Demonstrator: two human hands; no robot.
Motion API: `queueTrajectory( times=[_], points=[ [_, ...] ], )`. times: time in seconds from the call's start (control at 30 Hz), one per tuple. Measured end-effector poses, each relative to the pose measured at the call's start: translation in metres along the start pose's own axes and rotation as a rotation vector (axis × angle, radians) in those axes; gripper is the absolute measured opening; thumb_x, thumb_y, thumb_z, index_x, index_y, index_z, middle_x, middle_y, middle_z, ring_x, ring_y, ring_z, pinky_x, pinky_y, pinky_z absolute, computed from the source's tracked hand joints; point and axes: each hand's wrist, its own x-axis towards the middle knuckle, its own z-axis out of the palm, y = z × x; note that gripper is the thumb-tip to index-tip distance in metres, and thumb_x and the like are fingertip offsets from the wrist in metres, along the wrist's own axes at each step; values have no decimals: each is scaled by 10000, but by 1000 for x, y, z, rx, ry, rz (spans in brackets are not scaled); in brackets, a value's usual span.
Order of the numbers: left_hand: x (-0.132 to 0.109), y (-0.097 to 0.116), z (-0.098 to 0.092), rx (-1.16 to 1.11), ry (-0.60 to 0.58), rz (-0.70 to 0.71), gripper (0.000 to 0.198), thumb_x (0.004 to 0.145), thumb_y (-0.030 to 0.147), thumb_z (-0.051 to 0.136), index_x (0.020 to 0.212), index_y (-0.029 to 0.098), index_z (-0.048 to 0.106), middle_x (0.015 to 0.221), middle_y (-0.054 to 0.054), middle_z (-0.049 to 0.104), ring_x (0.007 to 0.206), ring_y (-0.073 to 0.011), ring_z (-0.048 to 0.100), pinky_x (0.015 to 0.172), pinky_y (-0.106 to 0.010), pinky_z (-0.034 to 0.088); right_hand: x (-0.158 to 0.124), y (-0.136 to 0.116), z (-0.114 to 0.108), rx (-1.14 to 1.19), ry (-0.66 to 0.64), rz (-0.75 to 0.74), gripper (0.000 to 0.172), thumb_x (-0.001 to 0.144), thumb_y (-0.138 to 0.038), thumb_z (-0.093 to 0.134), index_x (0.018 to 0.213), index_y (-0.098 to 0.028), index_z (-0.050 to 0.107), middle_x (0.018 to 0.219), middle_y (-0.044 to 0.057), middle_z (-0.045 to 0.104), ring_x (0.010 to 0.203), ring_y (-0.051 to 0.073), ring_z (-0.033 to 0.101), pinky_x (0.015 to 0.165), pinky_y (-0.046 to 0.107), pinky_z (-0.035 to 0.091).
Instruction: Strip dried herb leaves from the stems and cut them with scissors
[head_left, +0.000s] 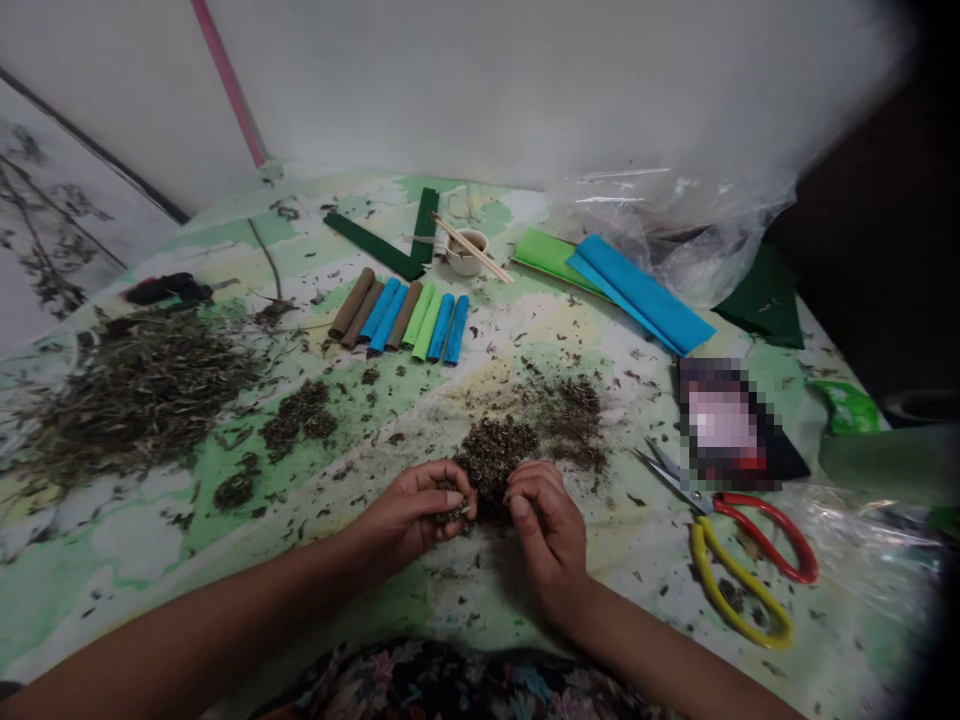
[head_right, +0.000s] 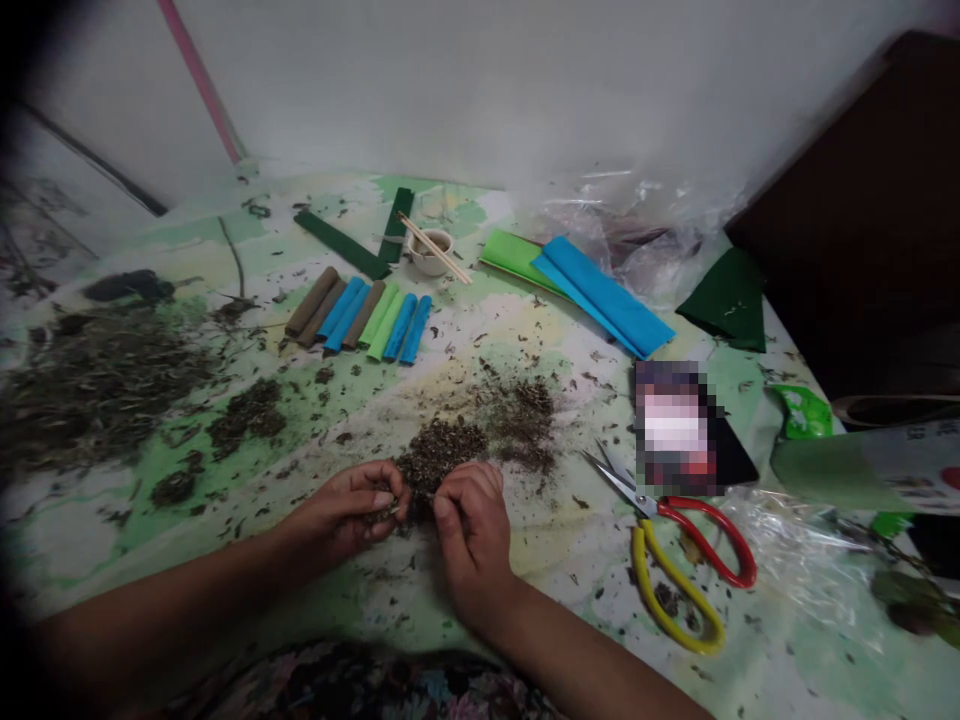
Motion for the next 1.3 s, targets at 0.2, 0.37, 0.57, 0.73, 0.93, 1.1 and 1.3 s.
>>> queueTrajectory(
  times=[0.2, 0.37, 0.57, 0.73, 0.93, 1.1, 1.3],
  points=[
    [-1, -6, -5, 171, 12, -6, 259, 652, 332, 751, 777, 148, 616, 597, 21, 549, 485, -44, 424, 470, -169, 272, 1, 1, 3, -110, -94, -22, 63, 839, -191, 495, 794, -201, 538, 767, 21, 534, 801, 181, 490, 759, 365, 370],
    [-2, -8, -4, 269, 17, 11, 258, 673, 342, 733, 783, 155, 593, 573, 46, 517, 472, -46, 395, 461, -177, 251, 2, 0, 3, -127, -162, -35, 68, 830, -205, 505, 776, -206, 546, 734, 11, 546, 776, 178, 497, 756, 363, 363],
    [1, -11, -6, 223, 12, 50, 244, 687, 322, 725, 815, 154, 602, 601, 38, 532, 455, -42, 389, 445, -182, 241, 2, -1, 3, -114, -185, -55, 85, 835, -188, 500, 783, -206, 565, 730, 7, 568, 776, 172, 511, 774, 370, 354],
    [-1, -10, -4, 267, 25, 69, 245, 682, 341, 724, 751, 146, 591, 592, 34, 526, 459, -46, 379, 446, -187, 239, 2, -1, 3, -110, -200, -52, 94, 845, -203, 492, 780, -206, 560, 723, 9, 569, 769, 174, 511, 779, 381, 351],
    [-1, -11, -4, 301, 43, 68, 241, 724, 366, 683, 759, 156, 571, 597, 38, 509, 480, -54, 382, 457, -188, 247, 2, -2, 1, -44, -130, 16, 156, 859, -231, 444, 718, -197, 501, 705, 16, 505, 747, 176, 487, 725, 363, 363],
    [0, -12, -6, 293, 50, 75, 267, 710, 382, 694, 760, 156, 561, 587, 38, 496, 473, -57, 379, 446, -191, 239, 0, 0, 1, -51, -139, -4, 187, 880, -241, 404, 726, -201, 502, 714, 18, 512, 755, 178, 490, 745, 367, 364],
    [0, -12, -7, 337, 29, 101, 255, 702, 371, 700, 752, 157, 571, 593, 36, 532, 458, -51, 384, 444, -190, 241, 1, -1, 4, -89, -148, -15, 70, 827, -236, 525, 770, -203, 551, 726, 13, 555, 768, 180, 504, 762, 372, 362]
  ],
)
